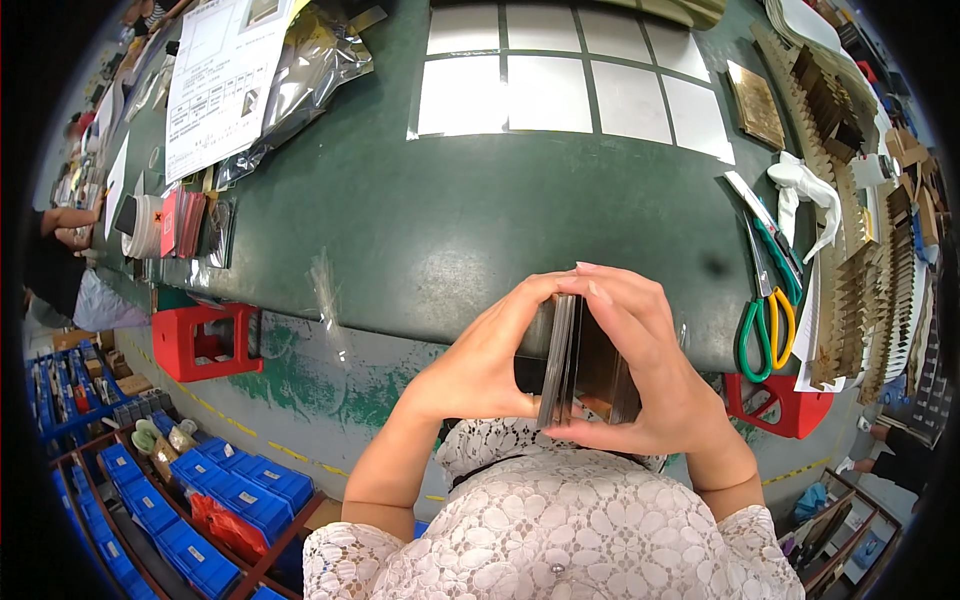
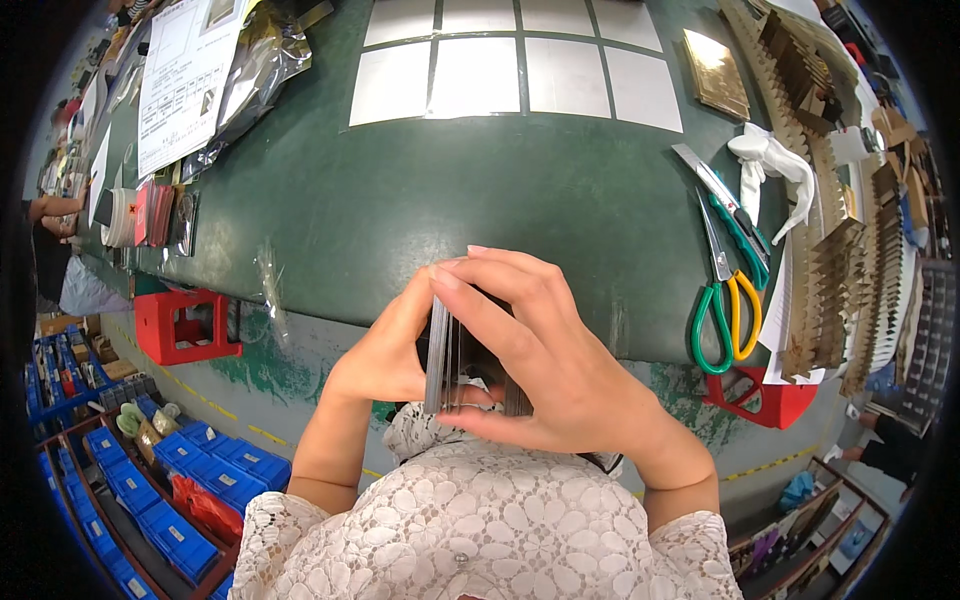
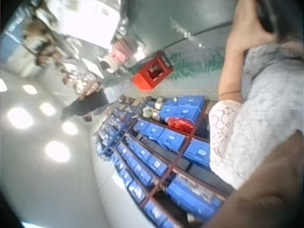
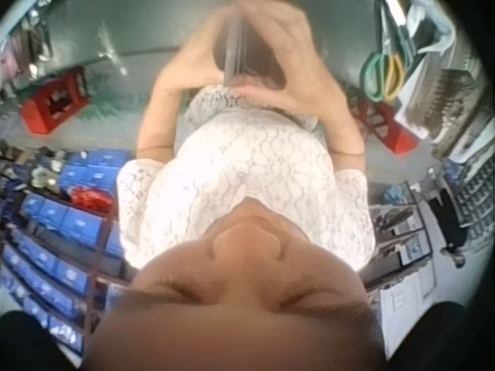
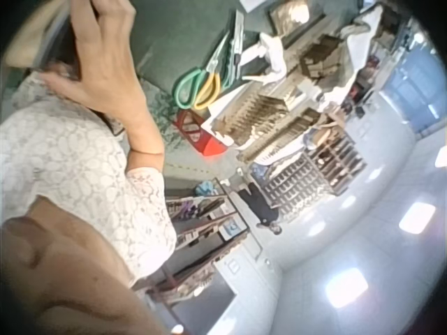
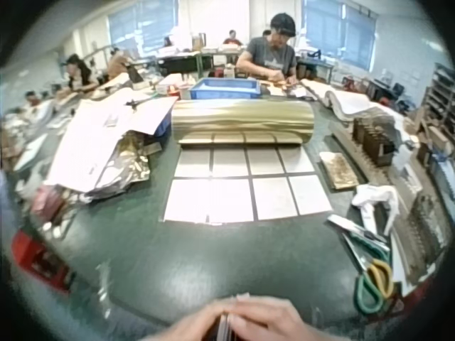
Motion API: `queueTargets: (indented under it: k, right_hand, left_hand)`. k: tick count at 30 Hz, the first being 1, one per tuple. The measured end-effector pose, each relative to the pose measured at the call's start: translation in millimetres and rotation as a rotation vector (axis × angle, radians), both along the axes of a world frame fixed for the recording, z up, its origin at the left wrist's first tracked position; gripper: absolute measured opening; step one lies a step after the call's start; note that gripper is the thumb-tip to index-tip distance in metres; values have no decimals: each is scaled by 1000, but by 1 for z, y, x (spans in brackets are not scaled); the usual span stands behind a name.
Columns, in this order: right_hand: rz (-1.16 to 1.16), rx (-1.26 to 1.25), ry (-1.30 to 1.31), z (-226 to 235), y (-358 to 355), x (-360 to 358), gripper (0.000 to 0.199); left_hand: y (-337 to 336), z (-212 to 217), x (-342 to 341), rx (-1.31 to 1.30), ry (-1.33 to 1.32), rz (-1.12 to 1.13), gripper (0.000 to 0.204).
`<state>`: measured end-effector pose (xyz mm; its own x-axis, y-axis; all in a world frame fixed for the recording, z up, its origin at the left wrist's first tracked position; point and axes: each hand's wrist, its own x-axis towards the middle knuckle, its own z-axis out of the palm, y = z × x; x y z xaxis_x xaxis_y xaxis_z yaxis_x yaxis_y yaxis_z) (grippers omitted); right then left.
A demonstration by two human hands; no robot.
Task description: The person uses scissors to cut a sheet of white material into smaller squares. They then pick up a gold-colored reflective square and trim its edges with the scissors. The person works at a green table in a workshop environment, handling the materials one by one.
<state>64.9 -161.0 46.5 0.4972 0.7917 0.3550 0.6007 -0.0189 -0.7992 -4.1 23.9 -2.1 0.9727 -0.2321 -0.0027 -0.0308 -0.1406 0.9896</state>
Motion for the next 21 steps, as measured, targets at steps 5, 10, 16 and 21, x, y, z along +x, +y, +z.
queueTargets:
  k: [5,10,16,21]
  right_hand:
    - [3,4,6,-1,-1,0,91]
    - [-3,-1,-5,0,0,0,91]
    - [-19,-5,1,0,2,-2,90]
    - [-13,0,-3,-1,2,-1,90]
  left_hand:
    - [3,-3,1,-46,11,-22,95]
    - [3,-4,0,3,-22,-9,94]
    - [1,-3,0,-24,8,-3,92]
    - [1,3,2,-48,25,-15,91]
